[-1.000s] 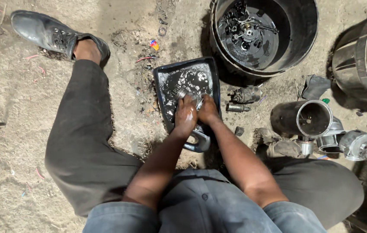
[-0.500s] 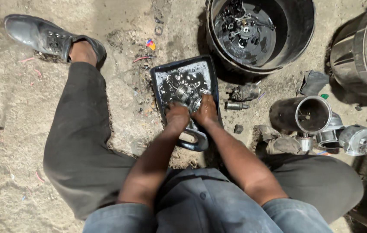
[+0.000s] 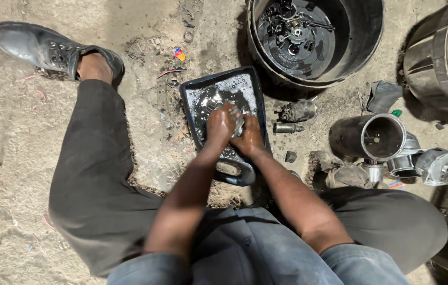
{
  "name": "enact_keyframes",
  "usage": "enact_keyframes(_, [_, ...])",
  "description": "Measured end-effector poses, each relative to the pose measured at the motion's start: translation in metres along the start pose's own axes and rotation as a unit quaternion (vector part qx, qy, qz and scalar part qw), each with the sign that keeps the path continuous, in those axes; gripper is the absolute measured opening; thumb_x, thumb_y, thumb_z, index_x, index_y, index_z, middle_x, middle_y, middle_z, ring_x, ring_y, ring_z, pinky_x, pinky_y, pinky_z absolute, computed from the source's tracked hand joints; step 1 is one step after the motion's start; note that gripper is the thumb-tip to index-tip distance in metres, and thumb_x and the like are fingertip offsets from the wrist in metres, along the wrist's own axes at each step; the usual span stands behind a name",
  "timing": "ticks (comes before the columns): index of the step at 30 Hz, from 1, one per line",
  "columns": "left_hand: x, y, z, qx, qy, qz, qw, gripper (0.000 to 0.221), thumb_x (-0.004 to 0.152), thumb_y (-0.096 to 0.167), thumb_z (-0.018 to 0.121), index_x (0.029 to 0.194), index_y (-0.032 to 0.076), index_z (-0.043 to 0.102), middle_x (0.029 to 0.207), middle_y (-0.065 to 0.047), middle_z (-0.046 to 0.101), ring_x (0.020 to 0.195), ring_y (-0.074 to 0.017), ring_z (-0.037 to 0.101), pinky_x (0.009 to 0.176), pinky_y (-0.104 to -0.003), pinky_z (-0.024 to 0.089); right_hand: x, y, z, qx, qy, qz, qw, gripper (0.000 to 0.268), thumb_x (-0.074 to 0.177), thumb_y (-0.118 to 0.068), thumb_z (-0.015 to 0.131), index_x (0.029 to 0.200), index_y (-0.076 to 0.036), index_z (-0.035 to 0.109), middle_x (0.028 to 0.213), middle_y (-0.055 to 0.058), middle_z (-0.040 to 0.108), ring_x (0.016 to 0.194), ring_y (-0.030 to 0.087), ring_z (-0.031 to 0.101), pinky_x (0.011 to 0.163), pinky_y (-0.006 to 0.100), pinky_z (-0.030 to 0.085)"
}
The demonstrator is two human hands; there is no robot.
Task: The person sits on the floor and cleans a mechanical part by hand in a black plastic container filled with liquid. They repeatedly submerge, rub, and rinse the part, then place it into a nearby bucket.
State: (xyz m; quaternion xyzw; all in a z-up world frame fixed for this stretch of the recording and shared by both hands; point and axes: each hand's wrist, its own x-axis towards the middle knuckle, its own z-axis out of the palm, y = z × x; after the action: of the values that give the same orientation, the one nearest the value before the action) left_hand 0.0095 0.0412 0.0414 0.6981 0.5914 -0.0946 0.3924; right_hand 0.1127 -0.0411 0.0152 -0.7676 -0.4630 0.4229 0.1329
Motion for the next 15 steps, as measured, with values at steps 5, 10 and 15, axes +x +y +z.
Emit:
enact_keyframes(5, [0.002,-0.007,0.040,0.238,0.227,0.185,0.926,0.031,0.075,0.016,0.057,0.098,0.023,0.077,0.119,-0.020,0.070,0.119,-0.0375,0.060,0.099,-0.054,0.050,0.006,0.006,0.005,-0.049,0.000,-0.002,0.999,0.087,0.091,-0.023,0.077,0.153,0.006,0.023,0.155,0.030,0.026,0.145,0.045,0.028,0.120,0.047,0.025])
enact_keyframes(10, [-0.021,-0.036,0.053,0.074,-0.017,0.046,0.996,0.037,0.103,0.033,0.046,0.118,0.010,0.072,0.119,-0.021,0.069,0.110,-0.0394,0.067,0.094,-0.050,0.054,0.013,0.020,0.019,-0.004,0.026,0.004,1.000,0.088,0.081,-0.029,0.079,0.150,0.000,0.033,0.146,0.025,0.041,0.139,0.040,0.043,0.119,0.043,0.039])
enact_keyframes(15, [-0.026,-0.038,0.056,0.102,-0.028,0.037,0.994,0.033,0.108,0.032,0.047,0.125,0.011,0.067,0.119,-0.021,0.073,0.107,-0.0365,0.072,0.093,-0.050,0.058,0.025,0.036,0.024,-0.015,0.044,-0.053,0.998,0.084,0.079,-0.023,0.083,0.146,0.001,0.039,0.144,0.027,0.042,0.137,0.043,0.044,0.119,0.042,0.038])
